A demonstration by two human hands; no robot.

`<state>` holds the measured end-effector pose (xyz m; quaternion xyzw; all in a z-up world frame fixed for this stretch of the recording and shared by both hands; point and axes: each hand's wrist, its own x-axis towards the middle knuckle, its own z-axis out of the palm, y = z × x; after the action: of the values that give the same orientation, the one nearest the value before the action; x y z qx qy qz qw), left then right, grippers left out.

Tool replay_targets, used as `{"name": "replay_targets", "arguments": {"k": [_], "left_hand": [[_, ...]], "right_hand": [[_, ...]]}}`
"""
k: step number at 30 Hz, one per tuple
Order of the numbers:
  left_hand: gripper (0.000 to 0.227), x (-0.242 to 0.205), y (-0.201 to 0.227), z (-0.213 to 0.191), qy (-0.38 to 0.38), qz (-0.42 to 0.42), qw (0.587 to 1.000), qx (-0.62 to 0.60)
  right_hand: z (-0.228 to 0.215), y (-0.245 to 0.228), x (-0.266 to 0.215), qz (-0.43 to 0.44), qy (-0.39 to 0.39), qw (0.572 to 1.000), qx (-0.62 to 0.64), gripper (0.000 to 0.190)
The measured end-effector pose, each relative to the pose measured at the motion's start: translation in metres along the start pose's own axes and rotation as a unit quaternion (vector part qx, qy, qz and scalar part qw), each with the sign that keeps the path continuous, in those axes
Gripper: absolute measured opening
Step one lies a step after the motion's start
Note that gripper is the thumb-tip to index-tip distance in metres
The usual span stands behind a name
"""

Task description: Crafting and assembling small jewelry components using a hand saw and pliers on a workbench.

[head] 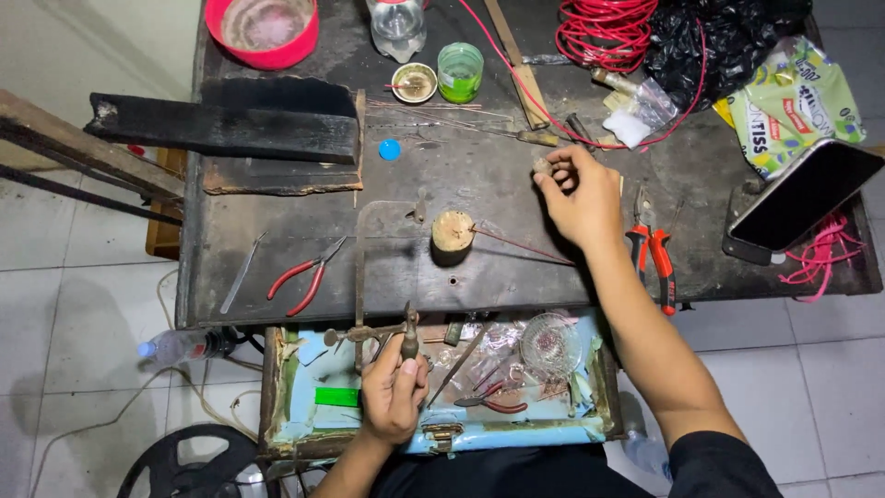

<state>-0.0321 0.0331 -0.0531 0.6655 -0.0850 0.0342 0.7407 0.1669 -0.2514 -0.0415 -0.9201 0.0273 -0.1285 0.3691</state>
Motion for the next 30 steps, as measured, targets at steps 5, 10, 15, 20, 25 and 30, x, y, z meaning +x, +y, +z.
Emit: {"name": "replay_targets", "arguments": {"k": [5,10,15,20,25,30], "left_hand": [[0.019,-0.007,-0.009,0.000,0.058,0.140,0.938,0.311],[0.059,0.006,0.025,0.020,0.010,0.200,0.907,0.370],[0.027,0.035,0.045,0.036,0.018,0.254,0.878,0.405],[0.033,0.038,0.033,0.038,0.008,0.155,0.935,0.319],[0.035,0.040,0.032,0.037,-0.004,0.123,0.948,0.293],[0.041,0.039,0.038,0.034,-0.010,0.064,0.962,0.265]], "right_hand": [[-0.007,-0.029,-0.025,-0.133,-0.013,0.991,0.004,0.026],[-0.015,-0.074,-0.059,-0.163,-0.137,0.971,0.107,0.026],[-0.009,-0.082,-0.058,-0.202,-0.105,0.967,0.109,0.009],[-0.014,-0.092,-0.056,-0.205,-0.113,0.968,0.087,0.010],[-0.014,-0.095,-0.056,-0.188,-0.109,0.973,0.081,0.009],[-0.011,-0.085,-0.058,-0.199,-0.102,0.972,0.069,0.006]]}}
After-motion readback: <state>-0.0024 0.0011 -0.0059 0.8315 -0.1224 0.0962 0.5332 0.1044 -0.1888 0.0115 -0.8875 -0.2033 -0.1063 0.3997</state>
